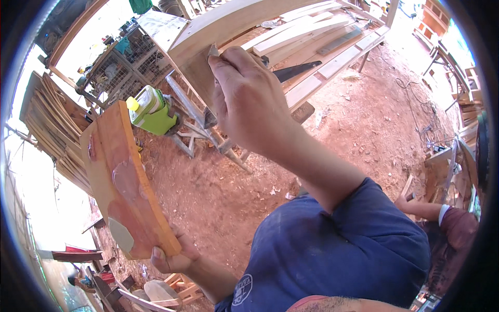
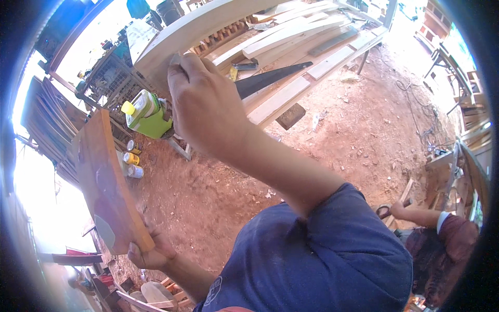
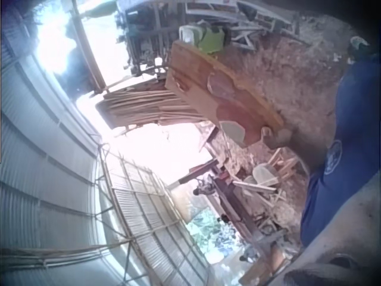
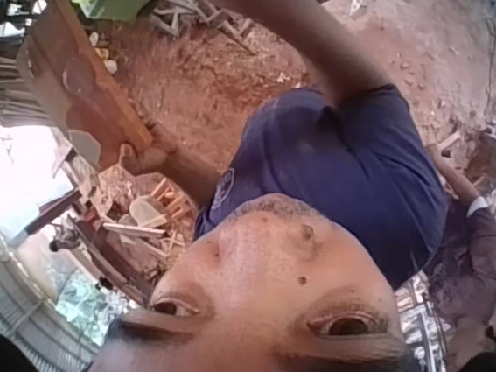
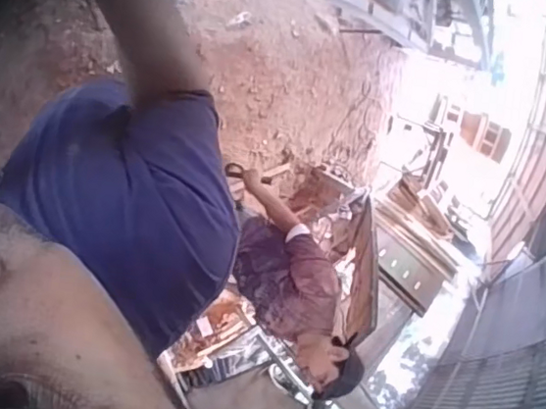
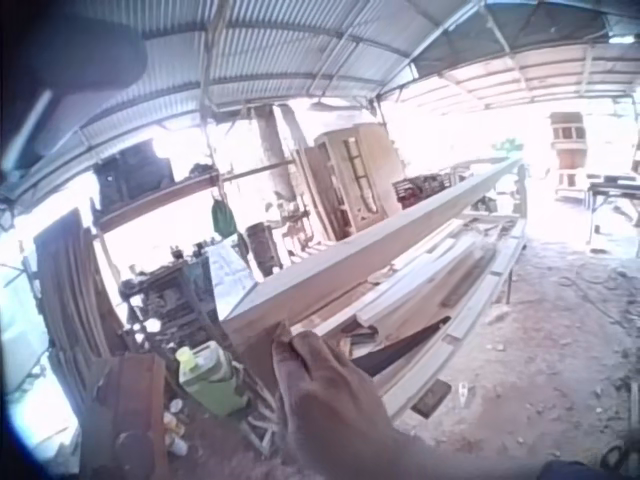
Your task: The person applies wood filler to the joints of a wooden furniture frame using a spatula and sands the wooden surfaces by hand using sandpaper.
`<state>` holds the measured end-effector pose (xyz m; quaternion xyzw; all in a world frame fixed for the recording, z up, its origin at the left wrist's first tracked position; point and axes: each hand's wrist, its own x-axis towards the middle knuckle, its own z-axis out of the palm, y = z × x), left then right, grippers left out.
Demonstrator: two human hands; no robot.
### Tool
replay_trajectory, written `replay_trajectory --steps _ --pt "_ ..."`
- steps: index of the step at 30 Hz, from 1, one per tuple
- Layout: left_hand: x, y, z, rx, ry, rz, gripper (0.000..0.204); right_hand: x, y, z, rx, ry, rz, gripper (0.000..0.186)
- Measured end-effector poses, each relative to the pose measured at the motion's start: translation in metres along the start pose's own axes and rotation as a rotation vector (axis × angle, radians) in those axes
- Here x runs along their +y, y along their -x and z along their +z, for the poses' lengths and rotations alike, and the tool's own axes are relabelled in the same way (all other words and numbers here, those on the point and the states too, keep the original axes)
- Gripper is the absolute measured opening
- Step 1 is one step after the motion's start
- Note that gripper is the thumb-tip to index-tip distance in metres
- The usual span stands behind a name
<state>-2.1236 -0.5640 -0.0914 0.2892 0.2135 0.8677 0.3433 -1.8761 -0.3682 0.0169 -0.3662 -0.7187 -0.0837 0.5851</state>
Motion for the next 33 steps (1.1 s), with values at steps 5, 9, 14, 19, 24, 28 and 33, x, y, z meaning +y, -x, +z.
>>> replay_trajectory --steps 5,9,14,19,24,28,33 --pt "-0.002 -0.014 0.009 0.077 -0.088 0.016 0.091 0.029 0.009 -0.020 -0.109 -0.293 -0.172 0.029" --pt "-0.006 -0.016 0.014 0.149 -0.116 0.034 0.090 0.042 0.025 -0.029 -0.011 -0.465 0.126 0.027" --pt "-0.008 -0.018 0.011 0.001 -0.013 -0.051 0.086 0.046 0.021 -0.019 0.073 -0.348 0.182 0.028" --pt "-0.012 -0.020 0.009 -0.024 -0.025 -0.015 0.087 0.027 0.014 0.000 0.144 -0.098 0.103 0.034" --pt "-0.014 -0.017 0.016 0.071 -0.078 -0.008 0.092 0.017 0.007 -0.003 -0.004 0.015 -0.007 0.043" --pt "-0.017 -0.015 0.018 0.134 -0.084 0.003 0.090 0.030 -0.013 -0.027 -0.186 0.116 -0.195 0.040" --pt "-0.022 -0.013 0.017 -0.056 0.033 -0.016 0.082 0.049 -0.030 -0.057 -0.364 0.160 -0.358 0.034"
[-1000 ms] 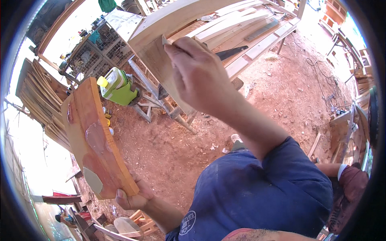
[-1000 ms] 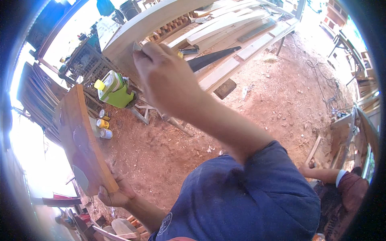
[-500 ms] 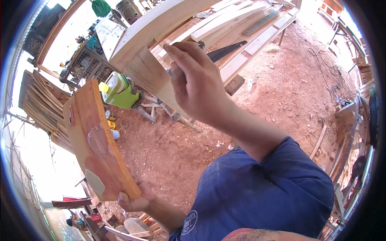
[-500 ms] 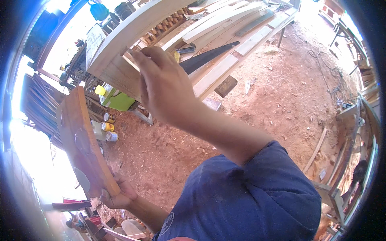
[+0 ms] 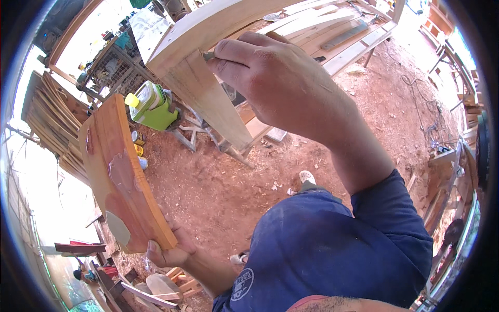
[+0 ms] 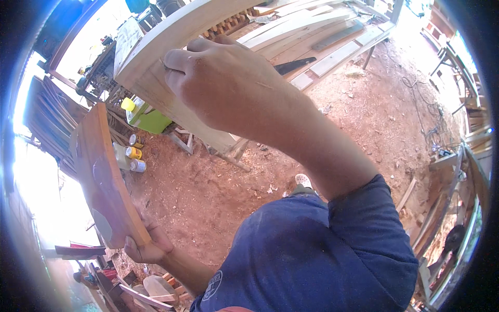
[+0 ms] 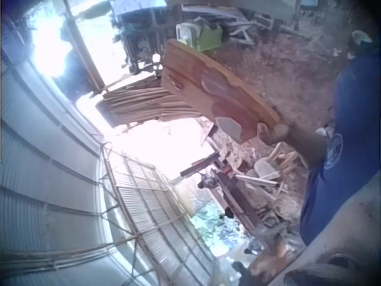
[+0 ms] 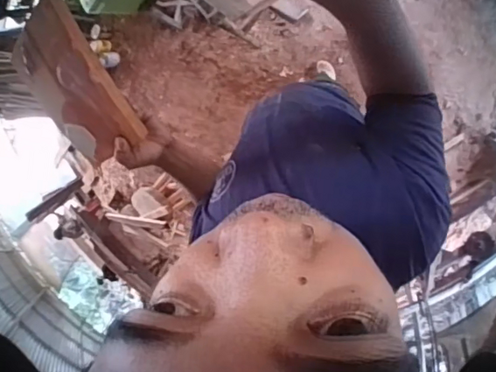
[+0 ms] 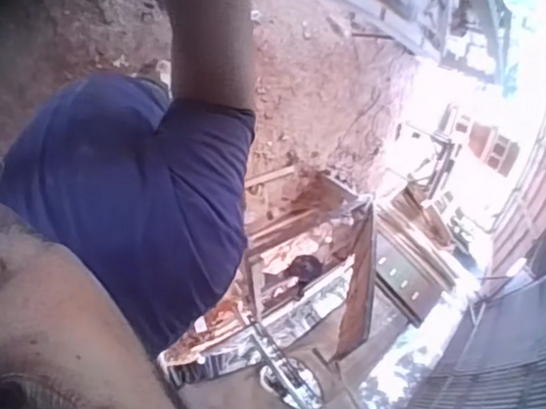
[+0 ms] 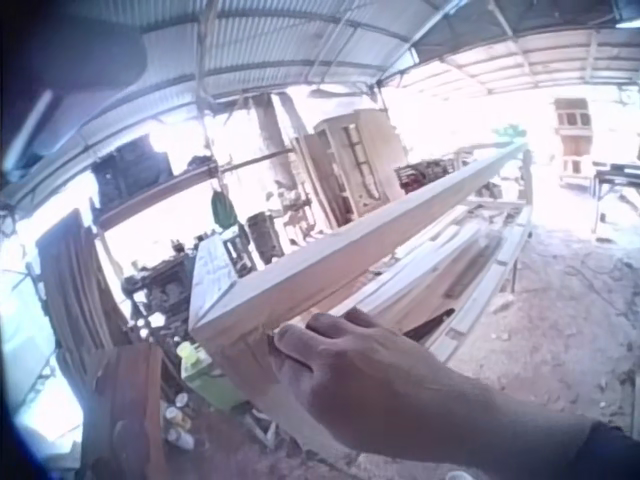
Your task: The person applies wood filler to the joints of a wooden furniture frame using a spatula and sands the wooden surfaces by hand using sandpaper.
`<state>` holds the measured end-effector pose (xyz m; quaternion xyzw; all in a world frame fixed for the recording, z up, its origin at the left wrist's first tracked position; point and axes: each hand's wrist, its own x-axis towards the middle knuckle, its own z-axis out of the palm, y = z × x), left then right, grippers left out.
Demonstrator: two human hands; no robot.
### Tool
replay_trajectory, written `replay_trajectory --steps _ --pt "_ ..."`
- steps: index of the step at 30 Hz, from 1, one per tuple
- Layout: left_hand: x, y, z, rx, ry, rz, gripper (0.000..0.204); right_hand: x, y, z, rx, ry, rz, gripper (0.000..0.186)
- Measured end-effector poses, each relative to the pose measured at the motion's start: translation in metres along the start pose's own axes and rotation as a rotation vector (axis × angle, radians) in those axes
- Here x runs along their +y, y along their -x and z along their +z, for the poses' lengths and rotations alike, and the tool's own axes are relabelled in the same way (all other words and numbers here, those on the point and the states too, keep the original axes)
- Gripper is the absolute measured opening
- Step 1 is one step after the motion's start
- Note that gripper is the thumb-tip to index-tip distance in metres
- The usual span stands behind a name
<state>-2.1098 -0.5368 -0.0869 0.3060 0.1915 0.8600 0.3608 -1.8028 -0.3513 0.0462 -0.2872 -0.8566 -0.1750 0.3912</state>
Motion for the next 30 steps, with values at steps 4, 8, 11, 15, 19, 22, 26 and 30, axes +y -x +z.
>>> replay_trajectory --steps 4,8,11,15,19,22,26,30 --pt "-0.004 0.004 0.004 0.116 -0.058 0.078 0.084 0.013 0.009 -0.009 -0.163 -0.056 0.024 0.038" --pt "-0.002 0.011 0.010 0.135 -0.101 0.073 0.088 0.019 0.020 -0.004 0.085 -0.147 0.079 0.041" --pt "-0.003 0.015 0.016 0.192 -0.130 0.097 0.088 0.023 0.025 0.010 0.154 -0.299 0.131 0.040" --pt "-0.005 0.022 0.025 0.231 -0.169 0.126 0.087 0.030 0.039 0.030 0.065 -0.881 0.447 0.029" --pt "0.001 0.029 0.031 0.151 -0.133 0.078 0.085 0.051 0.049 0.044 0.025 -1.533 0.833 0.036" --pt "0.003 0.038 0.038 0.098 -0.071 0.066 0.081 0.066 0.052 0.053 -0.004 -1.868 0.982 0.047" --pt "0.000 0.042 0.058 0.025 -0.061 0.046 0.082 0.080 0.050 0.069 -0.079 -1.727 0.825 0.036" --pt "-0.008 0.052 0.085 0.103 -0.267 0.201 0.082 0.088 0.041 0.074 -0.049 -1.197 0.504 0.022"
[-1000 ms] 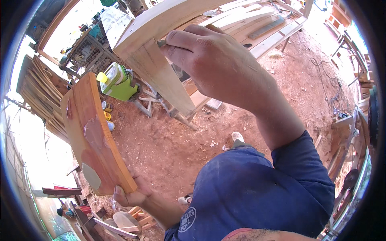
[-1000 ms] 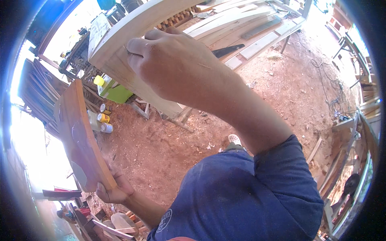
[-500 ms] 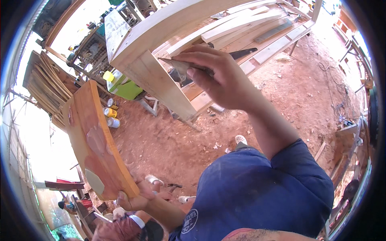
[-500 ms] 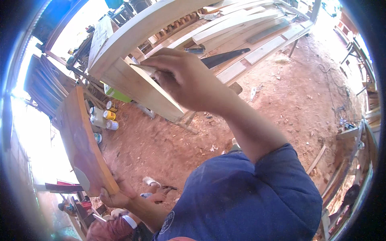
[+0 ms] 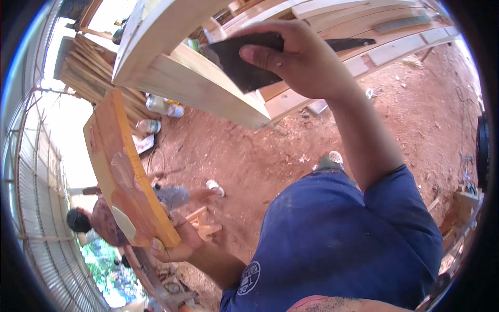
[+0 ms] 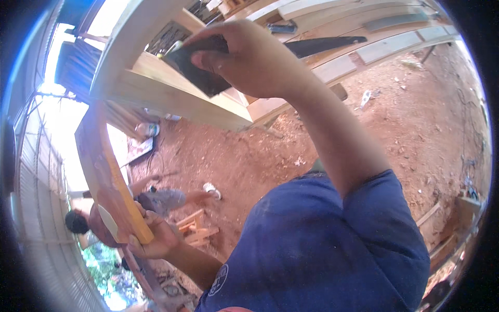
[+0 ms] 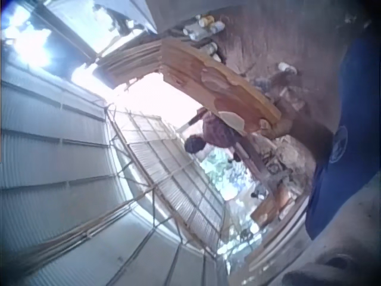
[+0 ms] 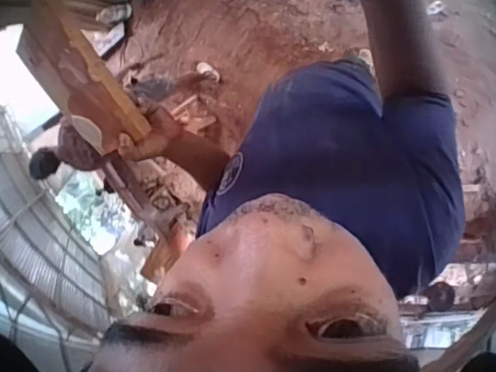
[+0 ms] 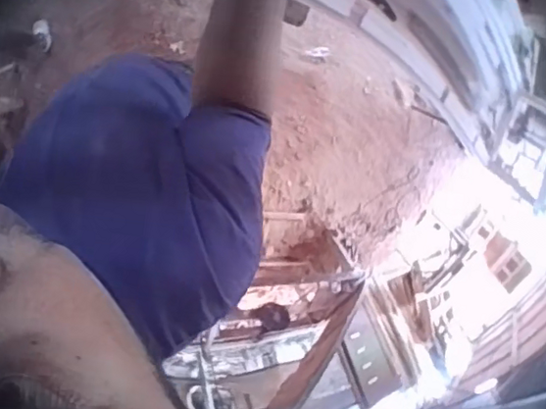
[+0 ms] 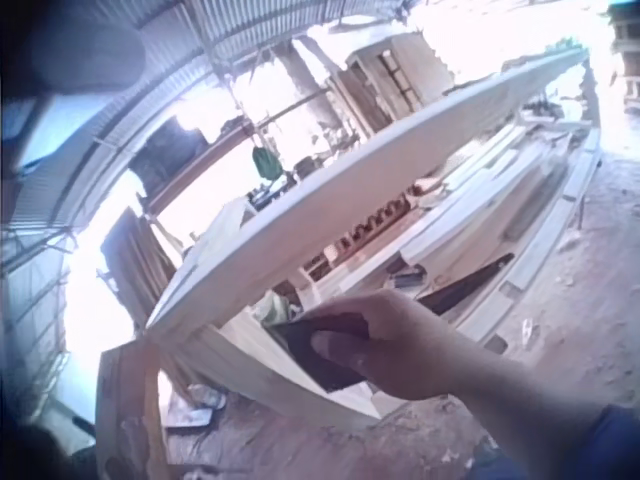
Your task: The person applies wood filler to the joints of a wooden furniture frame using a spatula and sands the wooden surfaces by hand using sandpaper.
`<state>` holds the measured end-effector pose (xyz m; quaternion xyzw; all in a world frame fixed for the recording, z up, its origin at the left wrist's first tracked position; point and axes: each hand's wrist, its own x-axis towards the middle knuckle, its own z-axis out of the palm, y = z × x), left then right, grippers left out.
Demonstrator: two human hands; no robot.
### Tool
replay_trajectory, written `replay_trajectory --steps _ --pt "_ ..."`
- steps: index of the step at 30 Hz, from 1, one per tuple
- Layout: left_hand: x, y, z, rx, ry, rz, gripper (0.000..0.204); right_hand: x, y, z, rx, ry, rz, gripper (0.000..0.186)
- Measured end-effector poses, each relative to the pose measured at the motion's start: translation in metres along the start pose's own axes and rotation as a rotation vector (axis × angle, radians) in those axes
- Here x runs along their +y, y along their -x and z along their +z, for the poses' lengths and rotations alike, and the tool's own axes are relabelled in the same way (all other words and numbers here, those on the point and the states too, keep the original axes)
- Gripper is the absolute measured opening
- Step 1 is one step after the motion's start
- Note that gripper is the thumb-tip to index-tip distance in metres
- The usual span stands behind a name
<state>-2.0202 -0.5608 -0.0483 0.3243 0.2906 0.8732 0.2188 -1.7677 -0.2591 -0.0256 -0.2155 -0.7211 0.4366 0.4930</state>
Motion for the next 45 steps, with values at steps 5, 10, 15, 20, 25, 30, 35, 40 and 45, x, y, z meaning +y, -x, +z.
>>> replay_trajectory --steps 5,10,15,20,25,30,35,40,45 --pt "0.005 0.013 0.027 -0.099 0.006 -0.018 0.085 -0.004 0.000 -0.015 -0.075 -0.034 -0.258 0.020" --pt "0.013 0.031 0.047 -0.084 -0.110 0.026 0.082 0.023 -0.035 -0.046 -0.343 -0.349 -0.309 0.020" --pt "0.009 0.046 0.066 -0.071 -0.149 0.017 0.082 0.046 -0.054 -0.039 -0.240 -0.375 -0.517 0.021" --pt "0.005 0.058 0.078 -0.048 -0.138 -0.023 0.078 0.051 -0.072 -0.036 -0.239 -0.356 -0.622 0.018" --pt "0.009 0.068 0.082 0.005 -0.218 0.030 0.074 0.055 -0.085 0.000 0.080 0.018 -0.686 0.015" --pt "0.011 0.072 0.077 0.006 -0.210 0.067 0.074 0.051 -0.089 0.021 0.170 -0.199 -0.710 0.016" --pt "0.011 0.066 0.070 0.041 -0.200 0.090 0.078 0.045 -0.074 0.025 0.256 -0.263 -0.641 0.015" --pt "0.011 0.062 0.064 -0.031 -0.121 0.066 0.078 0.041 -0.063 0.024 0.314 -0.169 -0.351 0.019" --pt "0.019 0.065 0.046 -0.005 -0.101 0.135 0.075 0.064 -0.045 0.014 0.476 0.157 -0.258 0.015"
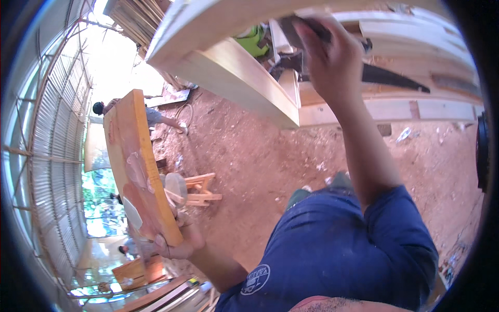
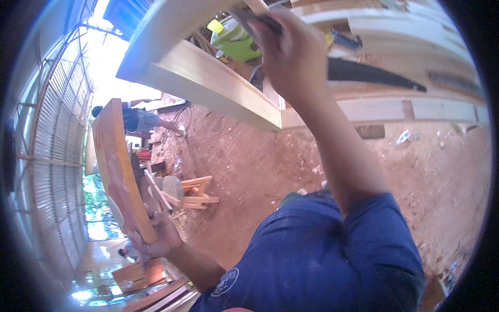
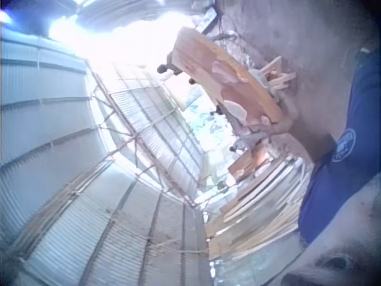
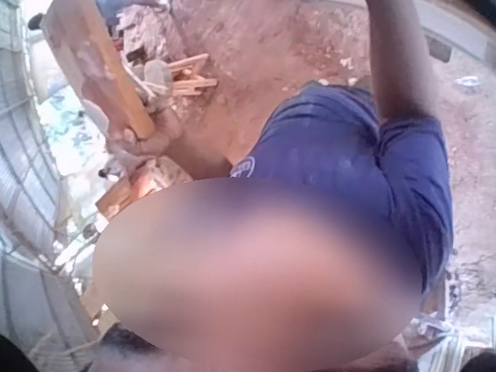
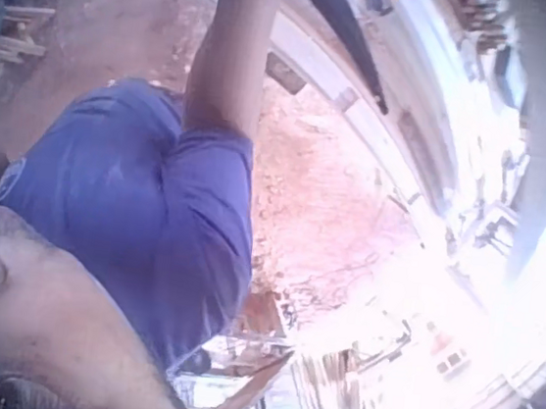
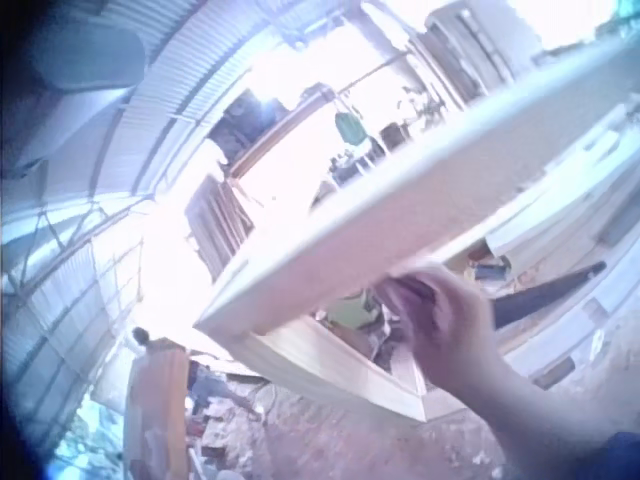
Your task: The person applies wood filler to the joints of a wooden furniture frame using a spatula and sands the wooden surfaces by hand using sandpaper.
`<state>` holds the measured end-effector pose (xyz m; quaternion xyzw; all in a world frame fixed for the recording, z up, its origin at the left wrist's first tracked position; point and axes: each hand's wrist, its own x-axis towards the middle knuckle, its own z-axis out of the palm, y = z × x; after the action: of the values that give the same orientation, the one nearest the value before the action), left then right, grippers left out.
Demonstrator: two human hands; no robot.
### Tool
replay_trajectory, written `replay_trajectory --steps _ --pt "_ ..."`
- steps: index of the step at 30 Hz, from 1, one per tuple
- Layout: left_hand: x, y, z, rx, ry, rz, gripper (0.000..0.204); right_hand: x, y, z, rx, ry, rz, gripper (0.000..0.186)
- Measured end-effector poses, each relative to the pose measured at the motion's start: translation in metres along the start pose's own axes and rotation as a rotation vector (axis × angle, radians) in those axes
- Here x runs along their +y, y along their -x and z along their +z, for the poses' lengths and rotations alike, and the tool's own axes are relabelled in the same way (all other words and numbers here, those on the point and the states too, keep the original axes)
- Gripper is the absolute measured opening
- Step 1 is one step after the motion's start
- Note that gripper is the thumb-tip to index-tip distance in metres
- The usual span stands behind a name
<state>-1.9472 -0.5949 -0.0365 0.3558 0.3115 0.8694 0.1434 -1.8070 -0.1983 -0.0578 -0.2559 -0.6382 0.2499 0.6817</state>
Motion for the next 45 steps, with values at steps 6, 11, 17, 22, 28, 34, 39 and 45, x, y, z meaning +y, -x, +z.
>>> replay_trajectory --steps 6,11,17,22,28,34,39,45 --pt "-0.007 -0.007 -0.064 0.213 0.084 -0.057 0.079 0.015 0.090 -0.061 -0.350 -0.052 0.389 0.018" --pt "-0.037 -0.037 -0.150 0.493 0.170 -0.196 0.081 -0.023 0.182 -0.068 -0.681 -0.100 0.808 0.023" --pt "-0.065 -0.070 -0.236 0.463 0.087 -0.457 0.070 -0.084 0.232 0.035 -0.896 0.050 0.720 0.029" --pt "-0.079 -0.074 -0.287 0.570 0.156 -0.720 0.067 -0.109 0.232 0.107 -1.043 0.107 0.559 0.031" --pt "-0.116 -0.087 -0.359 0.673 0.016 -0.967 0.051 -0.090 0.232 0.156 -1.073 0.197 0.673 0.030" --pt "-0.176 -0.132 -0.384 0.806 -0.196 -1.031 0.032 -0.030 0.215 0.220 -1.103 -0.017 0.596 0.026" --pt "-0.220 -0.188 -0.415 0.847 -0.113 -1.095 0.024 0.017 0.178 0.287 -1.126 -0.017 0.419 0.024" --pt "-0.285 -0.257 -0.432 0.628 -0.175 -1.196 0.026 0.044 0.144 0.333 -0.947 -0.001 0.409 0.019"
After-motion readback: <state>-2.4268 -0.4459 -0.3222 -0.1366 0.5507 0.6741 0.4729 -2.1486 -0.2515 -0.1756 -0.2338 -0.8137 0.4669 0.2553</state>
